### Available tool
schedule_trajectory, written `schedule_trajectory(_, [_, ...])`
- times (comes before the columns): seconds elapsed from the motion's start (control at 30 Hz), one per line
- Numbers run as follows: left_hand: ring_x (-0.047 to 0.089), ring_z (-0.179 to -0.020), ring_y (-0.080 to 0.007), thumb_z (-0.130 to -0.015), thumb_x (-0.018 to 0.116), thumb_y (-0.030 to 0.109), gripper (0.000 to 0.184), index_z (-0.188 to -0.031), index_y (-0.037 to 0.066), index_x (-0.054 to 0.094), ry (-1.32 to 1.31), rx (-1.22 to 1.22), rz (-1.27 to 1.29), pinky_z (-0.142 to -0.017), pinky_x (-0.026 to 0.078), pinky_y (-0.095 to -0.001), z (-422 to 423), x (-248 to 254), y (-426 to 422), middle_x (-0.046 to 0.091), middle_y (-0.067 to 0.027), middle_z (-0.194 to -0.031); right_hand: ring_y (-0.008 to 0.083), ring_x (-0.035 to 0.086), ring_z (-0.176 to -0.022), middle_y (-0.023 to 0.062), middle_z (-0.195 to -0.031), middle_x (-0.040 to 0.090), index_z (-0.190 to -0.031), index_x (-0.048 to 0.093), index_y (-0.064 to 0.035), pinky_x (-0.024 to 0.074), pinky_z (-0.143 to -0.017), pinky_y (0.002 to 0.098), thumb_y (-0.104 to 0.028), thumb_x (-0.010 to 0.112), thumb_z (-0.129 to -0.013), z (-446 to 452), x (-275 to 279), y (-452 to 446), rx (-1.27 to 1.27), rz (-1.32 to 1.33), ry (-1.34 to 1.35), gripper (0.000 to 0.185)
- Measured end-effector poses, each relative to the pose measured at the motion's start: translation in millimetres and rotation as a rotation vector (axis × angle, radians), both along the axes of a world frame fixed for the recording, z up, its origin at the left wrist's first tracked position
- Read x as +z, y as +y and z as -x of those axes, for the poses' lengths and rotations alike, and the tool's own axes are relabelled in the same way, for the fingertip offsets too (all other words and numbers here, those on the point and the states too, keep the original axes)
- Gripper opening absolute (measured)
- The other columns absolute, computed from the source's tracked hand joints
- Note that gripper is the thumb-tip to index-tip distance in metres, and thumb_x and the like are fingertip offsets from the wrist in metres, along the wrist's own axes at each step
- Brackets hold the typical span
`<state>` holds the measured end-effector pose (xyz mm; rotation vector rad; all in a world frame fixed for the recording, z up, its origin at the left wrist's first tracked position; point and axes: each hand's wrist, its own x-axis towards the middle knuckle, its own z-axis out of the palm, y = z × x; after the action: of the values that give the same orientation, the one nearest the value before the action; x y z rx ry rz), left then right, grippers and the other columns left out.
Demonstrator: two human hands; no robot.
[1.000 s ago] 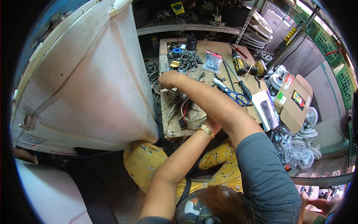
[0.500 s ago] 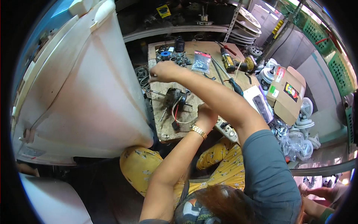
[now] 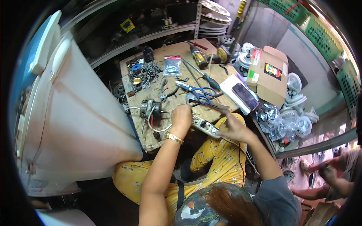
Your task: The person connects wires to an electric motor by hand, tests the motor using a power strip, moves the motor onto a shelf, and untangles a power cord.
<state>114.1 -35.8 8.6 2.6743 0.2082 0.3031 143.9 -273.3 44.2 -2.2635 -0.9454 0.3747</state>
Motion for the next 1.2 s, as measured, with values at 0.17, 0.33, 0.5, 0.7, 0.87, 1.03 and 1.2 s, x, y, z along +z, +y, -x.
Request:
schedule_trajectory(0.17, [0.063,-0.077,-0.0373,-0.069,0.062,0.006,0.007,-0.072,0.001,0.066,0.008,-0.008,0.022,-0.071,0.049,-0.0460,10.1,16.2,-3.5,0.064,-0.0219,-0.078,0.0408,0.047,-0.115,0.0244,-0.124,0.050,-0.140,0.023,0.0024,0.0387,-0.099,0.0465,-0.027,0.078,-0.068,41.7,-31.2,9.5,-0.096,0.174,-0.212,0.095])
schedule_trajectory(0.33, [0.063,-0.075,-0.0347,-0.071,0.071,0.013,0.015,-0.080,0.001,0.067,-0.034,-0.029,0.073,-0.067,0.048,-0.0416,10.1,20.0,7.8,0.065,-0.0184,-0.078,0.0344,0.052,-0.098,0.0190,-0.099,0.060,-0.136,0.032,0.0003,0.0452,-0.085,0.0418,-0.017,0.074,-0.069,43.5,-42.1,18.3,-0.207,0.233,-0.341,0.082])
schedule_trajectory(0.5, [0.063,-0.066,-0.0295,-0.069,0.074,0.007,0.017,-0.081,-0.001,0.066,-0.100,-0.019,0.161,-0.063,0.047,-0.0364,24.0,51.1,10.7,0.067,-0.0165,-0.079,0.0350,0.053,-0.099,0.0208,-0.103,0.058,-0.133,0.038,-0.0008,0.0463,-0.085,0.0413,-0.013,0.072,-0.067,41.2,-29.9,-7.2,-0.235,0.073,-0.206,0.075])
schedule_trajectory(0.7, [0.058,-0.057,-0.0225,-0.069,0.074,0.002,0.029,-0.095,-0.001,0.062,-0.074,0.032,0.278,-0.057,0.045,-0.0331,32.9,57.3,23.3,0.064,-0.0136,-0.068,0.0352,0.056,-0.095,0.0216,-0.098,0.056,-0.122,0.044,-0.0008,0.0470,-0.084,0.0414,-0.019,0.077,-0.067,60.4,27.3,-109.1,-0.536,0.062,-0.215,0.067])
schedule_trajectory(0.87, [0.058,-0.057,-0.0234,-0.068,0.076,0.004,0.034,-0.099,0.001,0.062,-0.071,0.041,0.192,-0.056,0.044,-0.0345,36.7,63.4,23.1,0.063,-0.0127,-0.066,0.0395,0.058,-0.095,0.0249,-0.100,0.059,-0.122,0.042,-0.0007,0.0463,-0.084,0.0443,-0.020,0.077,-0.067,73.1,4.0,-199.2,-0.707,0.280,-0.256,0.068])
schedule_trajectory(1.03, [0.060,-0.061,-0.0232,-0.069,0.076,0.010,0.029,-0.095,0.005,0.067,0.015,0.042,0.151,-0.059,0.046,-0.0342,44.9,60.2,25.9,0.064,-0.0124,-0.070,0.0449,0.058,-0.092,0.0268,-0.093,0.061,-0.119,0.040,0.0006,0.0469,-0.079,0.0480,-0.021,0.076,-0.067,99.6,-93.1,-247.2,-0.782,0.436,-0.109,0.066])
schedule_trajectory(1.2, [0.063,-0.071,-0.0185,-0.071,0.075,0.009,0.027,-0.095,-0.001,0.066,0.054,-0.012,0.241,-0.066,0.048,-0.0296,58.2,52.7,22.1,0.067,-0.0127,-0.081,0.0440,0.056,-0.096,0.0265,-0.102,0.058,-0.119,0.041,0.0005,0.0462,-0.081,0.0472,-0.021,0.075,-0.070,112.7,-163.3,-254.0,-0.912,0.411,-0.127,0.064])
